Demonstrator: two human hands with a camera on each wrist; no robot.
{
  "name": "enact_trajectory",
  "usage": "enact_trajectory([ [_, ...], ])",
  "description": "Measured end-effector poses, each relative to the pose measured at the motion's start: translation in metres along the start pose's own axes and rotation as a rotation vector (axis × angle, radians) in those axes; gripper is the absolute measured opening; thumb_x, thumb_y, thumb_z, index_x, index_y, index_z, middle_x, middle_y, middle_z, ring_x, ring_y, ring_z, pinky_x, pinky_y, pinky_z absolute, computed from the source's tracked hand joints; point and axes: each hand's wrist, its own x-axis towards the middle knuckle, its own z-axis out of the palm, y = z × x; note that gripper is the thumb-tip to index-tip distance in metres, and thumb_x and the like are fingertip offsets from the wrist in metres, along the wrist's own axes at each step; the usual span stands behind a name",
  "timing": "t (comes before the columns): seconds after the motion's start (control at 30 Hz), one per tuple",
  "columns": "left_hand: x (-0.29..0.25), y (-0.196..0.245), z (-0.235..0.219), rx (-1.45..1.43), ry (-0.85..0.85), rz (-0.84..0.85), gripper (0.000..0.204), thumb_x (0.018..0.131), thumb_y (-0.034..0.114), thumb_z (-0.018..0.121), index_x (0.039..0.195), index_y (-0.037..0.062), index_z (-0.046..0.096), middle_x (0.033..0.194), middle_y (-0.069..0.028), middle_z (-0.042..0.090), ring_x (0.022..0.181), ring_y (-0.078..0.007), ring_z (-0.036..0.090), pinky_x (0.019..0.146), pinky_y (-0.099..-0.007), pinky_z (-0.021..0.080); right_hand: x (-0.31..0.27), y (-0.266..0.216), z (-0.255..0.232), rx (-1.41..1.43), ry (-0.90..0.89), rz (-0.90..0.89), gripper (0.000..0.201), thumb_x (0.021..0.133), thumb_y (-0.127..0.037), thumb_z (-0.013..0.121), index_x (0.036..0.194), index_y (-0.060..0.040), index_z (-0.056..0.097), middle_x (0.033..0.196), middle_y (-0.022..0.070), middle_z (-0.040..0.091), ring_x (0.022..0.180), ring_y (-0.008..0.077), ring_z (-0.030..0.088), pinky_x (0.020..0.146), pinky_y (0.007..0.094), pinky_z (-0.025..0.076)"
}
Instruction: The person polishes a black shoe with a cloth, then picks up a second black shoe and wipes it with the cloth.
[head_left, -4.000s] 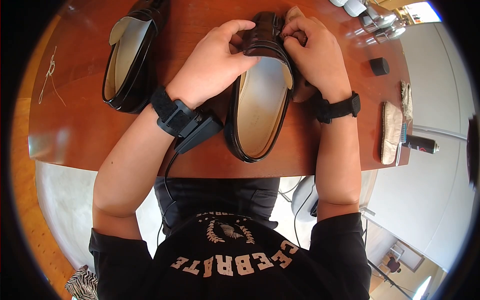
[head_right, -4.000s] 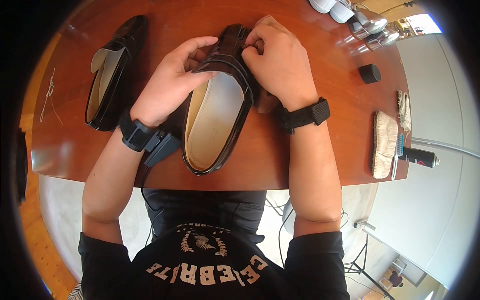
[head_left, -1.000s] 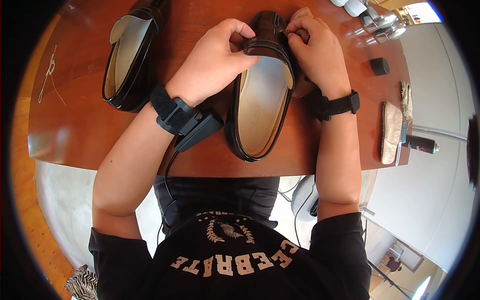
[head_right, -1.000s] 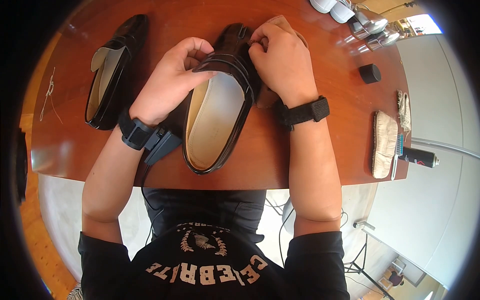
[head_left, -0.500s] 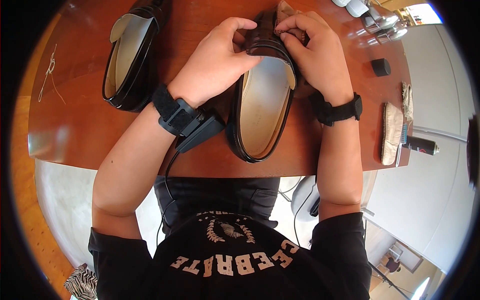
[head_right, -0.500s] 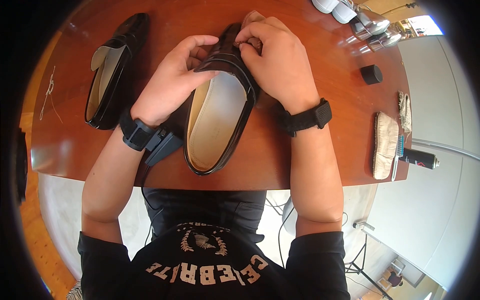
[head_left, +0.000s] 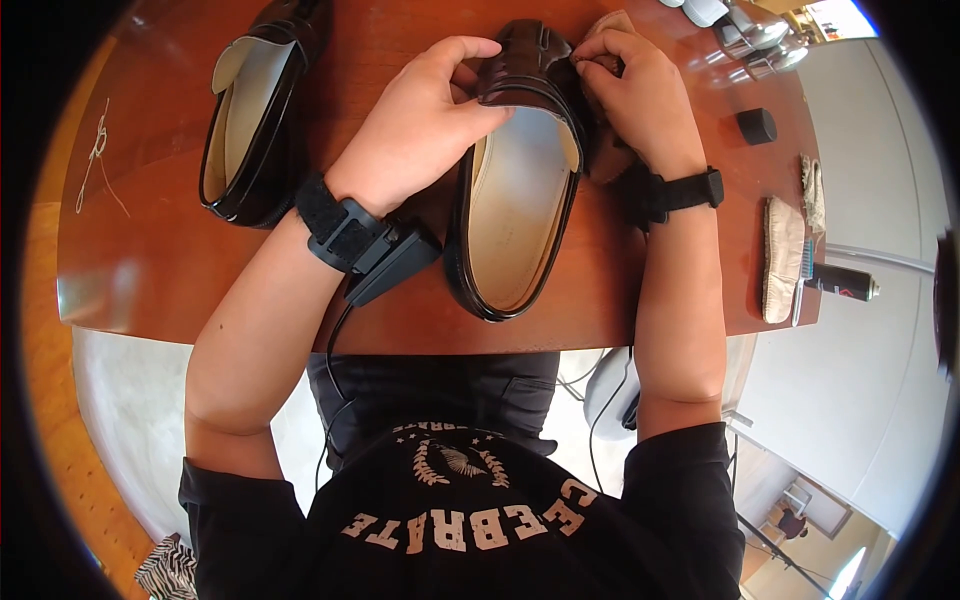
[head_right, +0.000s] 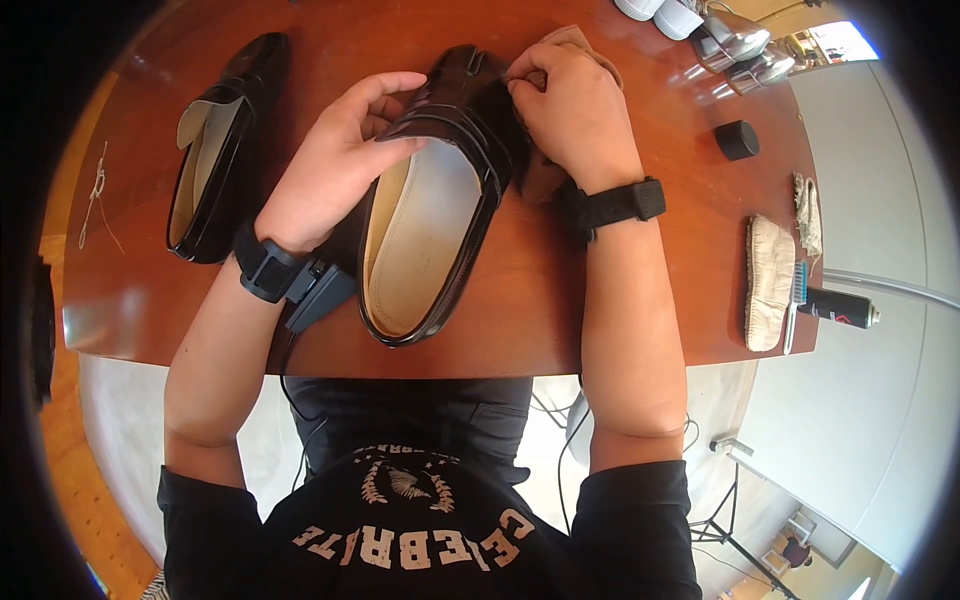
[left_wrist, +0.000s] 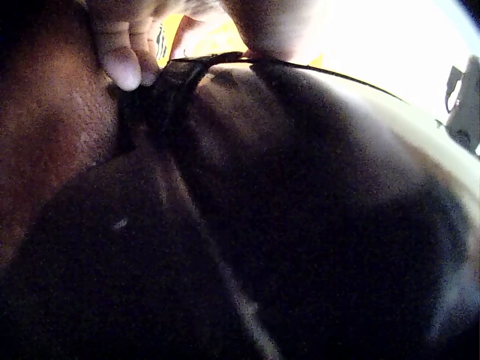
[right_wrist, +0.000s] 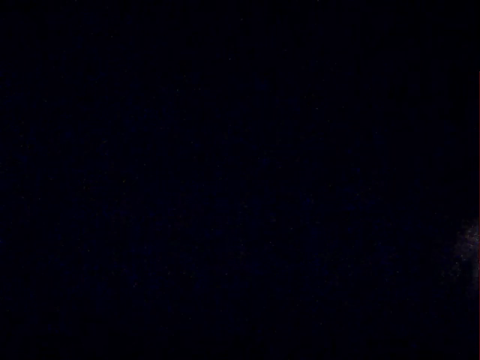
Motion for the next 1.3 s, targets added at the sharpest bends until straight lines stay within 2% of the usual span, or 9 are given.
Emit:
enact_trajectory([
  [0.07,0.0,0.001,0.0,0.0,-0.004,0.0,0.056,0.09,0.013,0.073,0.141,0.001,0.053,0.112,-0.0089,0.06,0.096,-0.0135,0.06,0.087,-0.0275,0.05,-0.003,-0.008,-0.005,0.036,-0.015,-0.062,0.014,0.09,-0.012,0.068,0.101,-0.004,0.072,0.088,0.0085,0.071,0.073,0.0168,0.069,0.066,0.0303,0.052],
  [0.27,0.0,-0.001,0.0,-0.002,0.002,0.017,0.056,0.09,0.012,0.073,0.141,0.0015,0.053,0.112,-0.0089,0.06,0.095,-0.0129,0.06,0.086,-0.0271,0.05,-0.004,-0.032,-0.016,0.105,-0.198,0.123,0.014,0.09,-0.012,0.07,0.102,-0.0029,0.072,0.09,0.0081,0.071,0.079,0.0152,0.069,0.069,0.029,0.052],
  [0.37,-0.001,0.003,0.001,-0.009,0.002,-0.001,0.056,0.09,0.012,0.072,0.141,0.0012,0.053,0.112,-0.0085,0.06,0.095,-0.0126,0.061,0.085,-0.0267,0.05,0.002,-0.009,0.006,0.118,0.06,-0.025,0.008,0.084,-0.007,0.07,0.088,-0.0002,0.072,0.099,0.007,0.066,0.088,0.0264,0.068,0.079,0.0378,0.053],
  [0.57,0.0,0.002,0.001,-0.023,-0.003,-0.008,0.055,0.09,0.011,0.072,0.141,0.0003,0.052,0.111,-0.008,0.06,0.093,-0.012,0.061,0.084,-0.0261,0.05,-0.005,-0.017,-0.006,0.129,-0.004,-0.034,0.015,0.084,-0.008,0.07,0.095,0.0009,0.074,0.1,0.0118,0.066,0.092,0.0305,0.067,0.081,0.0392,0.053],
  [0.67,-0.001,0.003,0.0,-0.005,-0.004,-0.009,0.055,0.091,0.012,0.073,0.141,0.0002,0.052,0.111,-0.0079,0.06,0.093,-0.0118,0.06,0.083,-0.026,0.05,-0.007,-0.02,-0.011,0.003,-0.082,-0.098,0.023,0.091,-0.011,0.069,0.112,-0.0038,0.073,0.107,0.0106,0.069,0.1,0.0247,0.068,0.088,0.035,0.052],
  [0.87,0.0,0.001,0.0,-0.026,-0.008,-0.009,0.056,0.09,0.013,0.074,0.141,0.001,0.053,0.111,-0.0082,0.059,0.093,-0.012,0.06,0.084,-0.026,0.05,-0.006,-0.014,-0.001,-0.081,-0.016,-0.138,0.03,0.088,-0.009,0.068,0.118,-0.0026,0.07,0.113,0.0131,0.067,0.106,0.0294,0.067,0.093,0.0367,0.051],
  [1.07,-0.001,0.001,-0.001,-0.008,-0.01,0.016,0.056,0.09,0.015,0.074,0.141,0.003,0.054,0.113,-0.0089,0.058,0.093,-0.0125,0.059,0.085,-0.0266,0.05,-0.003,-0.022,0.001,-0.122,0.092,-0.124,0.032,0.087,-0.009,0.07,0.119,-0.0056,0.069,0.12,0.0151,0.067,0.111,0.0328,0.065,0.094,0.0385,0.052],
  [1.17,-0.002,0.001,-0.001,-0.007,-0.011,0.01,0.056,0.089,0.015,0.074,0.14,0.0034,0.054,0.113,-0.0089,0.058,0.092,-0.0125,0.058,0.085,-0.0268,0.05,-0.002,-0.015,0.012,-0.102,0.246,-0.156,0.023,0.085,-0.008,0.071,0.108,-0.006,0.074,0.112,0.0115,0.068,0.104,0.0334,0.066,0.09,0.0421,0.054],
  [1.3,-0.001,0.0,-0.001,0.024,0.005,0.008,0.056,0.09,0.015,0.074,0.141,0.0032,0.054,0.113,-0.0087,0.058,0.092,-0.0127,0.058,0.085,-0.0269,0.05,-0.002,-0.01,0.005,-0.122,0.114,-0.216,0.021,0.086,-0.012,0.071,0.106,-0.0069,0.076,0.113,0.0114,0.069,0.105,0.0338,0.066,0.09,0.0422,0.054],
])
